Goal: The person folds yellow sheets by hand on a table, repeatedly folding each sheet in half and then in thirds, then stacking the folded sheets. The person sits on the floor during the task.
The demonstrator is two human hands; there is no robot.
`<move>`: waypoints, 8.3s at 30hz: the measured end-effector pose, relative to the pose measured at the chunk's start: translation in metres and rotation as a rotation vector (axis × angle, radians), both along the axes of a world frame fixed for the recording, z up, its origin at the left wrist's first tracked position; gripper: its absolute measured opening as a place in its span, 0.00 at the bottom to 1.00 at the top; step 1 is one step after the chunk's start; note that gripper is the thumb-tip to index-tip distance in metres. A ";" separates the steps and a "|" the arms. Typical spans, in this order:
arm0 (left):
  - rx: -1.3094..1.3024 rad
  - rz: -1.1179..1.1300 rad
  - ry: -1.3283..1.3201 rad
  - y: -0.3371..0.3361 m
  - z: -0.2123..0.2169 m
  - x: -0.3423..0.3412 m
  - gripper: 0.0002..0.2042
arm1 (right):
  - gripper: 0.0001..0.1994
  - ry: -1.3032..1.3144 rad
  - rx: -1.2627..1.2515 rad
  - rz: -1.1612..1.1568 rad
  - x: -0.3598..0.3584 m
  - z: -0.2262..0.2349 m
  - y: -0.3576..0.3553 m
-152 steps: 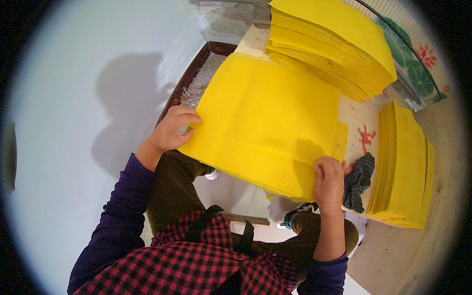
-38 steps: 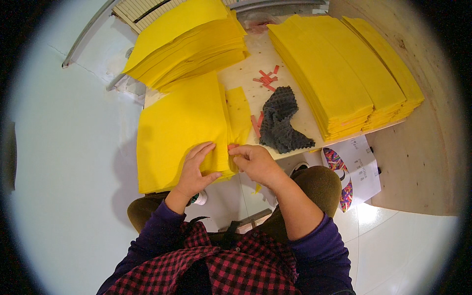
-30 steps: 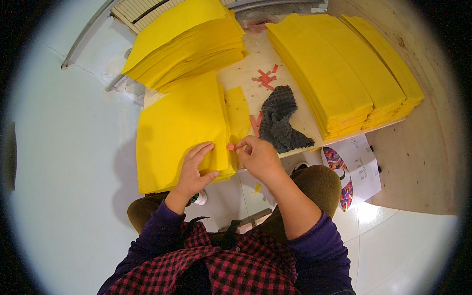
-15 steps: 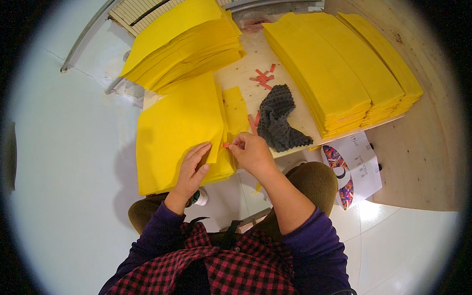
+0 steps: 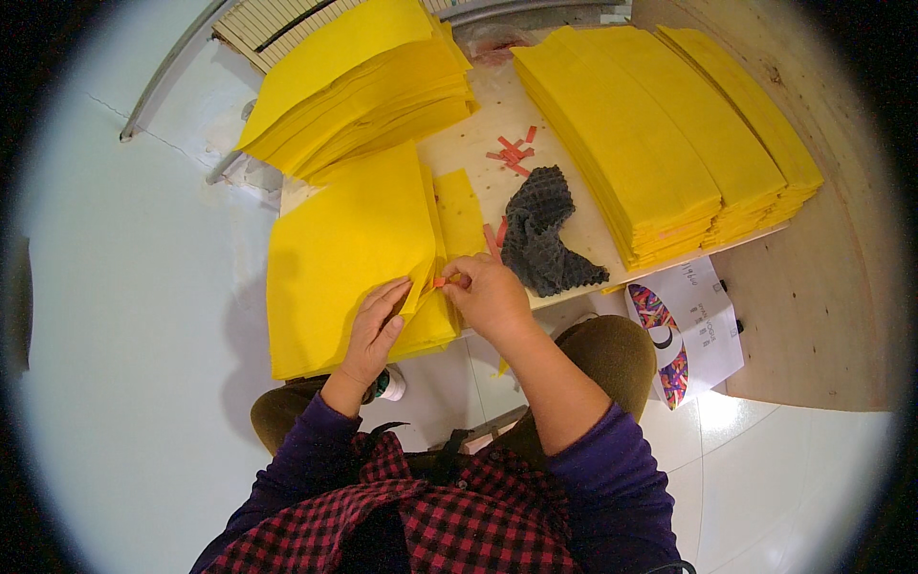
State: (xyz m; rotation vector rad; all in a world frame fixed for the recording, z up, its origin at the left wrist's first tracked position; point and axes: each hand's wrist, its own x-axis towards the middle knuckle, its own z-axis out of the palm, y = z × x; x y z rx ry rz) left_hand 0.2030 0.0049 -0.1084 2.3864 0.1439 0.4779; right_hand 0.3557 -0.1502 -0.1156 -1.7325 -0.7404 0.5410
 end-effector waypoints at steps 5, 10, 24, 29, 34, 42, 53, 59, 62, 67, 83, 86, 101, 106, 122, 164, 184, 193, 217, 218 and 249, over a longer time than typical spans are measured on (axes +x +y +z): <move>-0.005 -0.012 -0.019 0.001 0.000 0.000 0.24 | 0.07 -0.253 -0.025 -0.052 -0.001 0.003 0.001; -0.012 -0.012 -0.017 0.001 -0.001 0.000 0.24 | 0.08 -0.341 -0.037 -0.063 -0.003 0.008 0.001; -0.009 -0.030 -0.022 0.000 0.003 -0.001 0.26 | 0.05 -0.669 0.043 -0.053 0.003 0.008 0.007; 0.068 0.010 0.016 -0.003 0.001 -0.002 0.25 | 0.05 -0.612 0.088 -0.062 0.004 0.007 0.011; -0.005 0.046 0.011 0.000 -0.005 -0.001 0.21 | 0.05 -0.479 0.018 -0.106 0.009 0.008 0.008; -0.077 0.064 -0.004 0.002 -0.010 -0.003 0.19 | 0.08 -0.450 -0.104 -0.380 0.031 0.017 -0.012; -0.082 0.058 0.006 0.003 -0.010 -0.003 0.19 | 0.09 -0.505 -0.382 -0.513 0.042 0.017 -0.015; -0.098 0.057 0.008 0.004 -0.011 -0.004 0.19 | 0.10 -0.436 -0.002 -0.336 0.032 0.024 -0.013; -0.081 0.059 0.010 0.005 -0.013 -0.005 0.18 | 0.20 -0.639 0.179 -0.015 0.017 0.029 -0.002; -0.107 0.026 -0.039 0.007 -0.015 -0.002 0.18 | 0.17 -0.702 0.176 0.253 0.000 0.028 0.031; 0.428 0.296 0.178 0.059 0.015 -0.117 0.18 | 0.08 -0.366 -0.085 0.129 -0.003 0.014 0.044; 0.444 0.420 0.167 0.086 0.017 -0.156 0.15 | 0.08 -0.315 -0.081 0.091 -0.004 0.012 0.044; -0.807 0.478 -0.106 0.166 -0.007 -0.198 0.17 | 0.05 -0.155 -0.142 0.050 -0.006 0.020 0.052; -0.653 0.494 -0.033 0.168 -0.007 -0.199 0.17 | 0.06 -0.096 -0.173 0.066 -0.005 0.021 0.053; -0.534 0.563 0.136 0.177 -0.007 -0.196 0.11 | 0.08 0.176 0.010 0.041 0.005 -0.002 0.052; -0.852 0.790 0.045 0.188 -0.004 -0.154 0.07 | 0.17 -0.025 -0.193 -0.061 0.020 -0.001 0.076; -0.707 0.556 -0.409 0.194 -0.022 -0.150 0.05 | 0.12 -0.169 0.001 -0.094 0.005 0.010 0.076; -0.563 0.687 -0.211 0.200 -0.041 -0.149 0.04 | 0.11 -0.194 -0.067 -0.130 0.015 -0.009 0.081; -0.314 0.808 -0.024 0.200 -0.039 -0.143 0.08 | 0.11 -0.340 -0.300 -0.188 0.019 -0.005 0.087; -0.314 0.802 -0.034 0.200 -0.040 -0.143 0.08 | 0.11 -0.345 -0.304 -0.190 0.020 -0.005 0.087; -0.222 0.814 -0.036 0.205 -0.048 -0.140 0.08 | 0.40 -0.969 -0.513 0.379 -0.138 0.005 0.185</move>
